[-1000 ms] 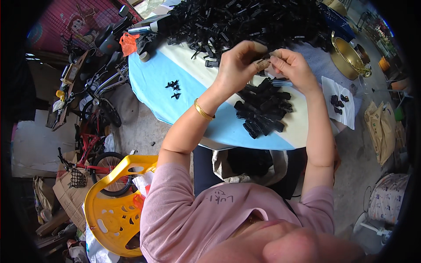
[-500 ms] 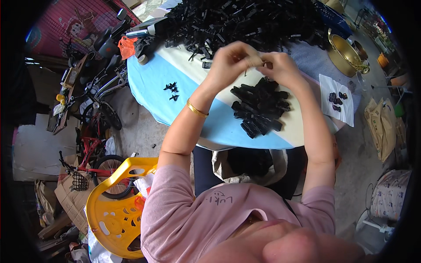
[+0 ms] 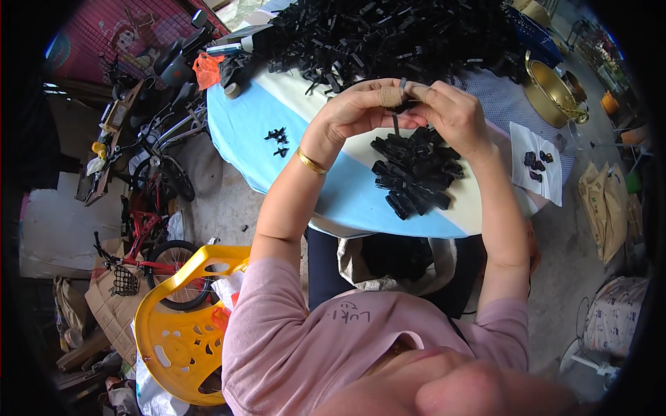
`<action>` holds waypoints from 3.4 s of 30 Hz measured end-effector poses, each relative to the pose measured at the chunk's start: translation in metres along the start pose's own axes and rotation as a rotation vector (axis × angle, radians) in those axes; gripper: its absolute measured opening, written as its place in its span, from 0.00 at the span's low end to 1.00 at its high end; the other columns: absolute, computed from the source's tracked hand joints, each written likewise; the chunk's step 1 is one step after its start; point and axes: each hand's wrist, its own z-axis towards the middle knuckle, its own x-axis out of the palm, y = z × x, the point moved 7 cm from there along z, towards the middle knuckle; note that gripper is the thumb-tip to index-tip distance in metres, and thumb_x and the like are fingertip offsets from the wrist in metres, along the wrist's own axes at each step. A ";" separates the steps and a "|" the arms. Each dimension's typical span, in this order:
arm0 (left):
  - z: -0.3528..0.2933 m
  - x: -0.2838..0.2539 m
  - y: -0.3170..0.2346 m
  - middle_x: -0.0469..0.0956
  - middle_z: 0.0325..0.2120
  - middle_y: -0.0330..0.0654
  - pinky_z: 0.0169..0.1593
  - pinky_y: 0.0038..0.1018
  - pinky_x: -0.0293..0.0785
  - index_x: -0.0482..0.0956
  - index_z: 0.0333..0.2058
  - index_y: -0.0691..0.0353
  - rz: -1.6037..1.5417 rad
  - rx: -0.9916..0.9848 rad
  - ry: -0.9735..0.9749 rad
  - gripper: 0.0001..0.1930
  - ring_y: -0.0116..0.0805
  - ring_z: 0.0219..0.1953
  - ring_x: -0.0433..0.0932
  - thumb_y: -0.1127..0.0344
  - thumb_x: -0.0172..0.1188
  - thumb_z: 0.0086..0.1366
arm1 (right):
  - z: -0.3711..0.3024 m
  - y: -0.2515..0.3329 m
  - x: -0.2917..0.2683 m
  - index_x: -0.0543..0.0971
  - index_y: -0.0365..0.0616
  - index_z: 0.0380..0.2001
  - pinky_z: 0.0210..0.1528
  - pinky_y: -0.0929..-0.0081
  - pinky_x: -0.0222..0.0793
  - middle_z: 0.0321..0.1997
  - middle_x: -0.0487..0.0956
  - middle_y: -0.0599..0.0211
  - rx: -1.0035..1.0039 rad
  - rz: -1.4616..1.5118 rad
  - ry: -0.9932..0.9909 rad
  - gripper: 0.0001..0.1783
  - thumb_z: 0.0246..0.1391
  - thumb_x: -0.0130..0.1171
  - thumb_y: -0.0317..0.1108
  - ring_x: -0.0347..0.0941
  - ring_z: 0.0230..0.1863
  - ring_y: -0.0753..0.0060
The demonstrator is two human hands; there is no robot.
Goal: Assembling small black plastic components by hand at a workstation.
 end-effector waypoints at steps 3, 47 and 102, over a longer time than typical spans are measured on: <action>0.004 0.000 -0.001 0.71 0.41 0.58 0.50 0.38 0.70 0.65 0.47 0.67 0.011 0.061 -0.054 0.18 0.50 0.44 0.73 0.67 0.55 0.59 | -0.006 -0.023 -0.002 0.74 0.40 0.41 0.23 0.79 0.66 0.25 0.74 0.67 0.176 0.069 -0.040 0.21 0.38 0.61 0.21 0.71 0.22 0.76; -0.003 0.017 -0.024 0.71 0.42 0.44 0.49 0.29 0.70 0.67 0.47 0.67 0.572 0.441 -0.298 0.23 0.37 0.47 0.72 0.74 0.62 0.51 | -0.027 -0.063 0.001 0.76 0.41 0.37 0.21 0.96 0.54 0.26 0.73 0.78 0.723 1.287 -0.090 0.09 0.52 0.55 0.30 0.62 0.22 0.93; -0.002 -0.015 -0.014 0.72 0.30 0.46 0.42 0.33 0.68 0.78 0.33 0.60 1.848 0.223 -0.792 0.14 0.45 0.33 0.69 0.63 0.63 0.45 | -0.030 -0.066 0.016 0.75 0.40 0.30 0.19 0.93 0.50 0.18 0.69 0.79 0.780 0.641 0.041 0.08 0.54 0.51 0.33 0.56 0.18 0.93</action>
